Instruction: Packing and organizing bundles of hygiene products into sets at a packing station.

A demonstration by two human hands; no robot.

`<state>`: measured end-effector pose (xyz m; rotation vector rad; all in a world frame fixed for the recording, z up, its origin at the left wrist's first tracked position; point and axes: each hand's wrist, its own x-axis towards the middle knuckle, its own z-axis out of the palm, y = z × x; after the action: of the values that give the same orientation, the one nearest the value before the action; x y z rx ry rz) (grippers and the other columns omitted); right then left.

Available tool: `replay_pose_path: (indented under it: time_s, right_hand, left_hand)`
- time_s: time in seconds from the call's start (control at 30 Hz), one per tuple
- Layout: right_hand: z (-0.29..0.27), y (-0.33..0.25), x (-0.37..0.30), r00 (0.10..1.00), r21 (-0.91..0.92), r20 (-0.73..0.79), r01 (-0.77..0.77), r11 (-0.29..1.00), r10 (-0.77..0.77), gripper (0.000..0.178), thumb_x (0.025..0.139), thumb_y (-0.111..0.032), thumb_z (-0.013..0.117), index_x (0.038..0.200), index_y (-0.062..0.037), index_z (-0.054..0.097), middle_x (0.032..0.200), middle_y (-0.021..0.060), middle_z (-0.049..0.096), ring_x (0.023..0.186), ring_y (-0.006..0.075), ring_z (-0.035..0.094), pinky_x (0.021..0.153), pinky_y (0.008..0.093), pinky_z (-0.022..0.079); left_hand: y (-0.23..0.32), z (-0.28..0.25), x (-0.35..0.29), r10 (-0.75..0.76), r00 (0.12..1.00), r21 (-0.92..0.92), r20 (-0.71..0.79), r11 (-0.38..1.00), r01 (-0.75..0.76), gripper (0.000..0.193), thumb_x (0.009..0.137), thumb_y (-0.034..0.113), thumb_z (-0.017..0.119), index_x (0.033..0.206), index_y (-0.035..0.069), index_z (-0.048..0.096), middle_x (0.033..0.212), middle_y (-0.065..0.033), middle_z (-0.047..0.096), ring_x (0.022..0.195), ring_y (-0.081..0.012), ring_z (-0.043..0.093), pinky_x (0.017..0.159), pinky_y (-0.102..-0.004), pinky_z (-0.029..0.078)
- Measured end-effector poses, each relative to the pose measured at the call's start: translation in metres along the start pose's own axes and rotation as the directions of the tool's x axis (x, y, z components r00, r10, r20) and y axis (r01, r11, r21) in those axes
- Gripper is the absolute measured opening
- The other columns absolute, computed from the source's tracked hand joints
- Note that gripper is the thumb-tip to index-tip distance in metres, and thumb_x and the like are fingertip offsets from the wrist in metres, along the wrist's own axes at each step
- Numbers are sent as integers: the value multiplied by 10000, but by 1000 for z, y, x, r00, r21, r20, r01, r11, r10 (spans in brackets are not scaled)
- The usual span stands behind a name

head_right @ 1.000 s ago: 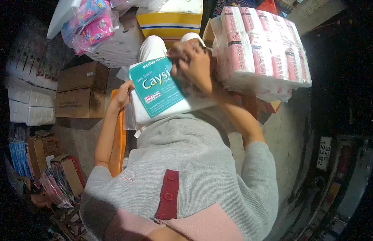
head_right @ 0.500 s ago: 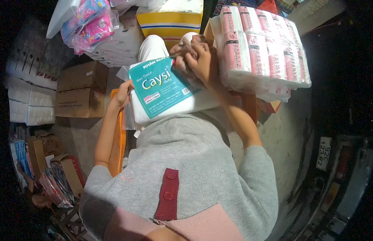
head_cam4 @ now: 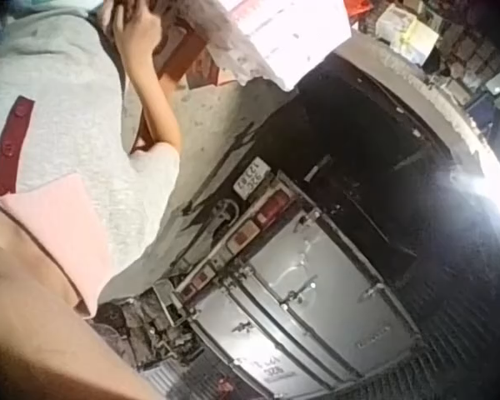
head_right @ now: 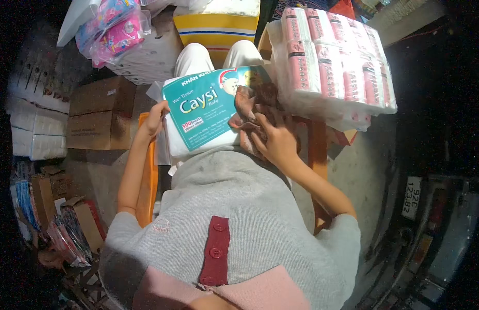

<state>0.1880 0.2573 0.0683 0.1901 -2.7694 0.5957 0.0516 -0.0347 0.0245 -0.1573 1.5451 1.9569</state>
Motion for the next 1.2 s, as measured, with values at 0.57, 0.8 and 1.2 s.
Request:
replay_pose_path:
  time_s: [0.57, 0.8, 1.2]
  right_hand:
    - [78, 6, 132, 911, -15, -411, 19, 1000, -23, 374, 648, -276, 632, 948, -60, 579, 914, 168, 545, 798, 362, 501, 717, 425, 429]
    - [88, 43, 186, 870, 464, -367, -136, 876, 329, 299, 689, -270, 560, 801, 1, 620, 746, 210, 608, 717, 332, 604, 664, 386, 471]
    - [61, 77, 168, 925, 274, -100, -328, 904, 366, 389, 698, -349, 562, 919, -34, 614, 864, 175, 624, 800, 284, 610, 727, 327, 461]
  left_hand:
    - [-4, 1, -1, 82, 993, 53, -88, 996, -77, 119, 738, 203, 465, 677, 101, 473, 714, 23, 455, 707, -94, 419, 694, -250, 357]
    - [-16, -18, 14, 41, 998, 25, -55, 999, -39, 99, 741, 187, 469, 747, 92, 499, 751, 11, 477, 711, -109, 455, 691, -259, 404]
    - [-1, -1, 0, 2, 993, 22, -115, 1000, 1, 121, 738, 208, 473, 705, 94, 495, 768, -4, 489, 754, -117, 455, 719, -259, 370]
